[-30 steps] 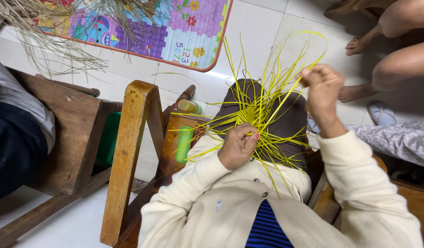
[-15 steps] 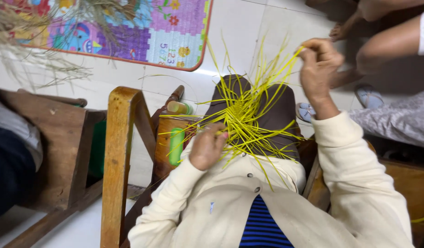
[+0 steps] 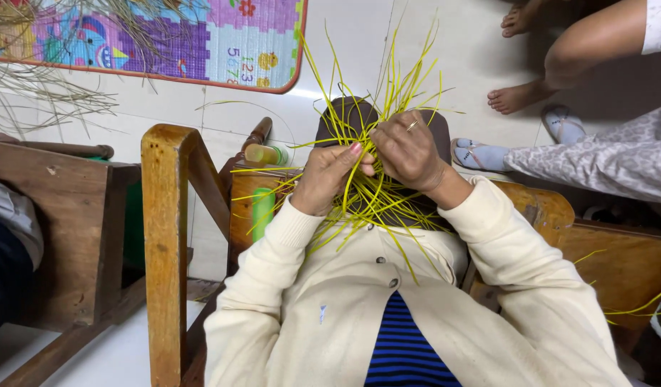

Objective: Weaving yellow fibers together to form a circular base for a craft project

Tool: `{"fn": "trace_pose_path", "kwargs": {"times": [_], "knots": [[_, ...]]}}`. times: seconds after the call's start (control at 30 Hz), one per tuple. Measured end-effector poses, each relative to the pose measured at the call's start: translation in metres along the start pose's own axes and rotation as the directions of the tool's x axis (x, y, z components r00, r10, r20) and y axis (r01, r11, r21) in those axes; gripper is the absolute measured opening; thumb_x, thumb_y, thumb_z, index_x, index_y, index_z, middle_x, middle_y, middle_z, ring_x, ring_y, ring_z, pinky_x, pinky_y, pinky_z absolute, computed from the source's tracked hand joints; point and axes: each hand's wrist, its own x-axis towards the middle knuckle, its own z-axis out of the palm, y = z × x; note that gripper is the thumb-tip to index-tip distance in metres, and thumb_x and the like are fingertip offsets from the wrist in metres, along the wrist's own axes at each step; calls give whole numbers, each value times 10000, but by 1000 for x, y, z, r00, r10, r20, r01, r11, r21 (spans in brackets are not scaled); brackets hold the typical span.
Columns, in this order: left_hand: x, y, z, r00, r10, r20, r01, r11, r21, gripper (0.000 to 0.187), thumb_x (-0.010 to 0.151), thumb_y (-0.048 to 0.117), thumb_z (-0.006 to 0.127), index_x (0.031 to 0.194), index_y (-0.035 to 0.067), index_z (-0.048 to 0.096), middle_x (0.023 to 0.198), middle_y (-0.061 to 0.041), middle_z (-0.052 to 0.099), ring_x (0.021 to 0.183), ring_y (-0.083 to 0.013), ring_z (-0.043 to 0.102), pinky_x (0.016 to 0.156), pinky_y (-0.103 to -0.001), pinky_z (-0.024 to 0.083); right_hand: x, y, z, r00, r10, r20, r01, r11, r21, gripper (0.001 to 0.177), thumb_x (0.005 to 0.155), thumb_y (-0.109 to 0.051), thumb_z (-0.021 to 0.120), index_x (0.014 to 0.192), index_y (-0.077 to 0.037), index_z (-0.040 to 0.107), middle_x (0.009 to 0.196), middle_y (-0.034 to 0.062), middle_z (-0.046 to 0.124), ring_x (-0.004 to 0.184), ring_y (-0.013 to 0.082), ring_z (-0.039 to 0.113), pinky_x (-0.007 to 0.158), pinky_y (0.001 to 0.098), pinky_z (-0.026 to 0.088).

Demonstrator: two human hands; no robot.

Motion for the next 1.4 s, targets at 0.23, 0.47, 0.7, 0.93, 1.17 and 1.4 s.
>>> {"fn": "trace_pose_path", "kwargs": {"times": [0.23, 0.47, 0.7, 0.93, 1.17, 1.4], "knots": [[-2, 16, -3, 994, -107, -5, 107, 994, 1, 138, 911, 47, 615, 955, -76, 661, 616, -139, 657, 312, -35, 423, 325, -168, 371, 4, -5, 4, 994, -97, -49, 96, 995, -25, 285, 985, -163, 494, 879, 20, 685, 774, 147, 618, 647, 281, 575, 581, 406, 473], [-10, 30, -18, 998, 37, 57, -51, 964, 261, 94, 880, -19, 624, 936, -66, 684, 680, -95, 604, 583, -79, 528, 569, -203, 476, 11, -12, 4, 978, -185, -93, 182, 982, -46, 200, 964, -65, 525, 837, 8, 661, 739, 145, 592, 634, 267, 554, 588, 385, 468], [-10, 51, -28, 992, 120, 24, -112, 807, 579, 110, 863, -11, 599, 837, 29, 699, 652, -78, 587, 691, -130, 497, 633, -293, 461, 8, 12, -10, 990, -141, 3, 134, 937, -322, 144, 888, 37, 567, 848, -46, 677, 729, 81, 585, 701, 251, 549, 693, 394, 466], [13, 13, -77, 986, 92, -136, 43, 655, 755, 93, 837, 56, 659, 756, 53, 703, 617, 48, 555, 571, -62, 386, 513, -258, 353, -17, 47, -33, 923, 367, 111, -266, 822, -503, 275, 651, 70, 602, 883, -77, 585, 867, 54, 619, 916, 320, 484, 728, 421, 291], [43, -47, -95, 965, -145, -218, 255, 707, 659, 31, 777, 56, 727, 763, 33, 740, 641, -127, 666, 595, -172, 567, 589, -286, 478, -30, -8, 21, 604, 728, 324, -793, 592, 148, 99, 738, 13, 731, 820, -4, 679, 730, 192, 643, 703, 380, 624, 649, 453, 474], [63, -111, -116, 944, -290, -158, 317, 655, 686, 78, 799, 110, 691, 787, 54, 744, 656, -101, 661, 614, -165, 602, 589, -296, 491, -69, -19, 52, 457, 755, 470, -883, 450, 135, 61, 713, -15, 680, 714, -76, 682, 645, 133, 610, 609, 306, 615, 558, 408, 467]]}}
